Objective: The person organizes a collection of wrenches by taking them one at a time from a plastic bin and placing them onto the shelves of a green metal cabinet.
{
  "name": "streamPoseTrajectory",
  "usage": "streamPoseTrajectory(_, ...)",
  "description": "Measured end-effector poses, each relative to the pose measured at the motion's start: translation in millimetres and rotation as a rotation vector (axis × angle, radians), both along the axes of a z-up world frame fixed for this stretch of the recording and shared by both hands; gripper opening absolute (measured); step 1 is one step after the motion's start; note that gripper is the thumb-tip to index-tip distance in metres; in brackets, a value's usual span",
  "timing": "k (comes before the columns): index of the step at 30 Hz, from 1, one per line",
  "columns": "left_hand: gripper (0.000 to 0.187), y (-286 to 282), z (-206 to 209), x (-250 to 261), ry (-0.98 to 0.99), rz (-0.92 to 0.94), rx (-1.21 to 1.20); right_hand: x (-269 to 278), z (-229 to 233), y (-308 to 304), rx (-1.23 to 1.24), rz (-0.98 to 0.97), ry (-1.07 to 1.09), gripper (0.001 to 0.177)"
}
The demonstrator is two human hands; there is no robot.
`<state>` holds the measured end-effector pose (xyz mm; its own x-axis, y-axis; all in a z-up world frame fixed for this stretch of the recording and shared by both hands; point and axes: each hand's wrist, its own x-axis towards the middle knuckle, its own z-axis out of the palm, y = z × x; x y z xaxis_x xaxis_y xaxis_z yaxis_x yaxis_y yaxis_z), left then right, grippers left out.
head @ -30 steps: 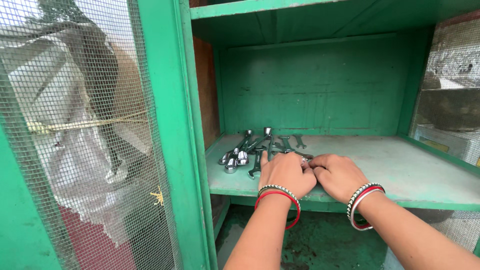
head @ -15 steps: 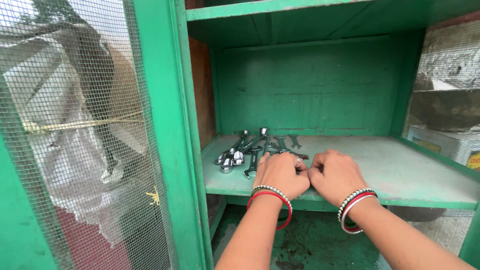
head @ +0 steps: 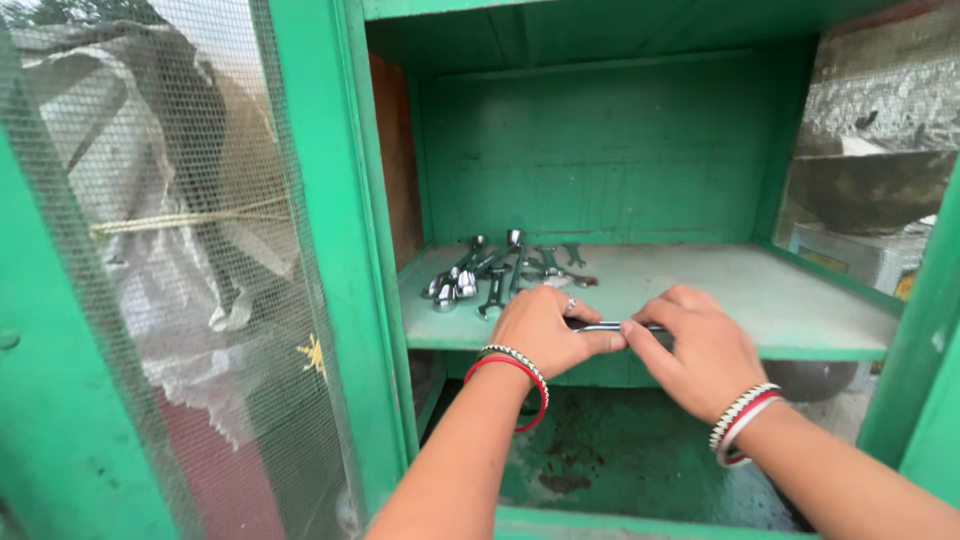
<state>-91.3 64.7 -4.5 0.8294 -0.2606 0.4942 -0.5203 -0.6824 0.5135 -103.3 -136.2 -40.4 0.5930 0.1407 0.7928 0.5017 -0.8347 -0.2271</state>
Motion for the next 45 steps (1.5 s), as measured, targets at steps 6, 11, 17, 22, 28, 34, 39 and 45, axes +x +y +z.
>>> streamPoseTrajectory(6, 0.025, -6.1, -38.2, -26.2, -0.272, 0.012, -0.092, -33.1, -11.9, -36.0, -0.115, 0.022, -0.156, 0.03)
streamPoseTrajectory(11, 0.013, -20.4, -60.8, -67.6, -0.608, -0.047, -0.197, -48.6, -7.7, -59.0, -0.062, 0.003, -0.116, 0.016)
streamPoseTrajectory(17, 0.024, -16.4, -97.5, -75.2, 0.006, -0.078, -0.591, -75.4, -24.0, -69.3, 0.391, 0.045, 0.666, 0.018)
streamPoseTrajectory(22, 0.026, 6.9, -202.5, -59.0, 0.868, -0.056, -0.828, -68.4, -144.7, -89.6, 0.866, 0.192, 1.305, 0.02)
streamPoseTrajectory(28, 0.03, 15.4, -321.3, -47.9, 1.051, 0.08, -0.648, -87.1, -285.4, -79.2, 1.211, 0.141, 1.465, 0.027)
streamPoseTrajectory(34, 0.008, 14.3, -372.9, -57.2, 0.946, 0.154, -0.497, -101.0, -304.7, -57.5, 1.325, 0.061, 1.456, 0.034)
streamPoseTrajectory(39, 0.011, 25.6, -344.3, -88.9, 1.091, 0.123, -0.279, -116.7, -288.6, -58.8, 1.008, 0.009, 1.581, 0.03)
streamPoseTrajectory(45, 0.052, 23.7, -312.6, -104.4, 0.748, 0.141, 0.365, -121.2, -272.2, -54.1, 0.21, -0.1, 1.206, 0.042)
